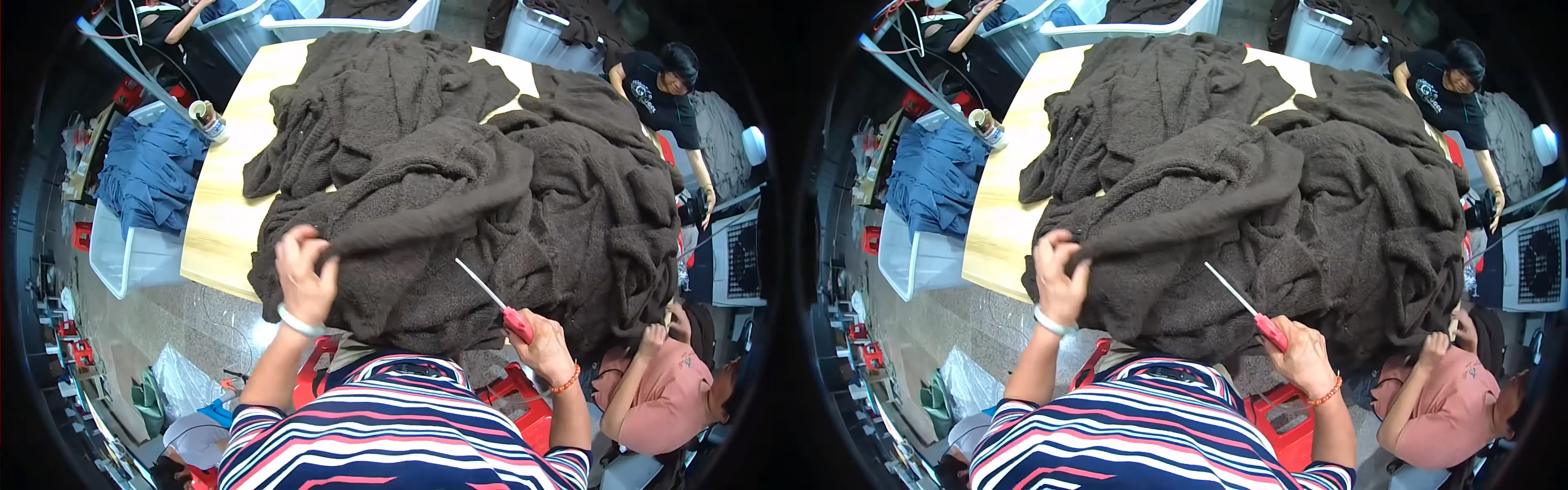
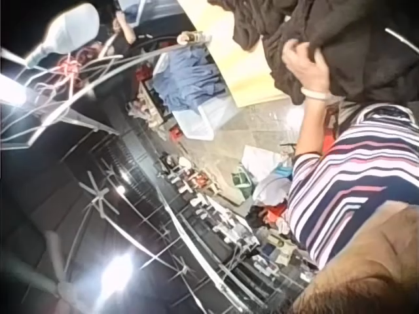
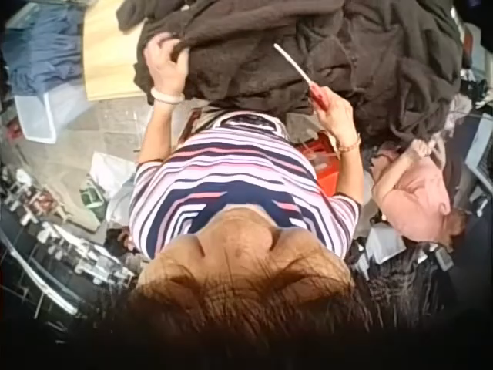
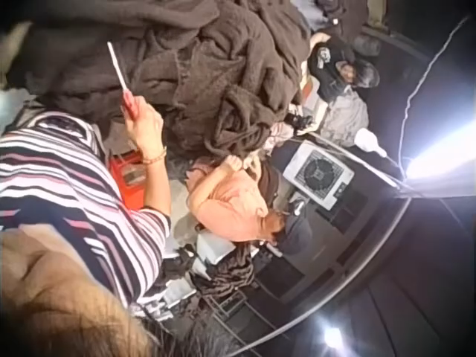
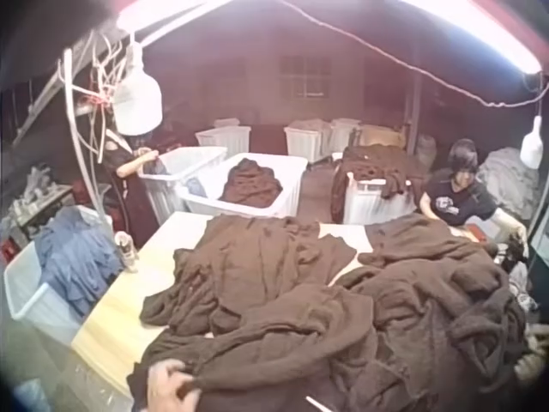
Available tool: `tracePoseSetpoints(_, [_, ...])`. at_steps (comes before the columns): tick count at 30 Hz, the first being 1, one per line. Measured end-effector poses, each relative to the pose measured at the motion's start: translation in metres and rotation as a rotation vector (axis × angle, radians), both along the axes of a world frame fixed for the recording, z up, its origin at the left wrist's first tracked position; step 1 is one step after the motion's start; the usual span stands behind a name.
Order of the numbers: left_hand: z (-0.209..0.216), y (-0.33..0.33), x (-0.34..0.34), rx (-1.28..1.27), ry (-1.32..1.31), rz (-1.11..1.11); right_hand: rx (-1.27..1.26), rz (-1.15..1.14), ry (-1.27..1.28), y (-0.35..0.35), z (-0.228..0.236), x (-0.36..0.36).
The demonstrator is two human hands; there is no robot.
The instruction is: Trim excess threads from brown knitted garments using scissors.
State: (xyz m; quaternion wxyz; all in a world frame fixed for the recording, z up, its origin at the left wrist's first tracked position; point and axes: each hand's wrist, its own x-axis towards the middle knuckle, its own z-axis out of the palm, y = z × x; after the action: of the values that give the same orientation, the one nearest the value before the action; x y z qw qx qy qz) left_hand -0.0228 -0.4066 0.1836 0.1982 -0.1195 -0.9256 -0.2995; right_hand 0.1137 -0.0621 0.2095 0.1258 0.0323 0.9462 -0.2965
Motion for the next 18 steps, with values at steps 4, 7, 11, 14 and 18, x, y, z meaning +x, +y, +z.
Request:
tracePoseSetpoints(4, [-0.031,-0.023,-0.024,0.718,-0.698,-0.208,0.011,0.105,0.031,-0.008,0.007,-0.033])
tracePoseSetpoints(7, [0.017,0.009,-0.007,0.806,-0.546,-0.346,0.050,0.187,-0.011,-0.008,0.007,-0.040])
tracePoseSetpoints(11, [0.086,0.029,0.017,0.849,-0.463,-1.109,0.128,0.370,-0.235,-0.001,-0.007,-0.035])
tracePoseSetpoints(14, [0.119,0.039,0.025,0.763,-0.564,-1.646,0.019,0.634,-0.034,0.016,-0.069,-0.019])
tracePoseSetpoints(18, [0.125,0.049,0.041,0.833,-0.583,-1.818,-0.137,0.497,-0.062,-0.034,-0.039,-0.039])
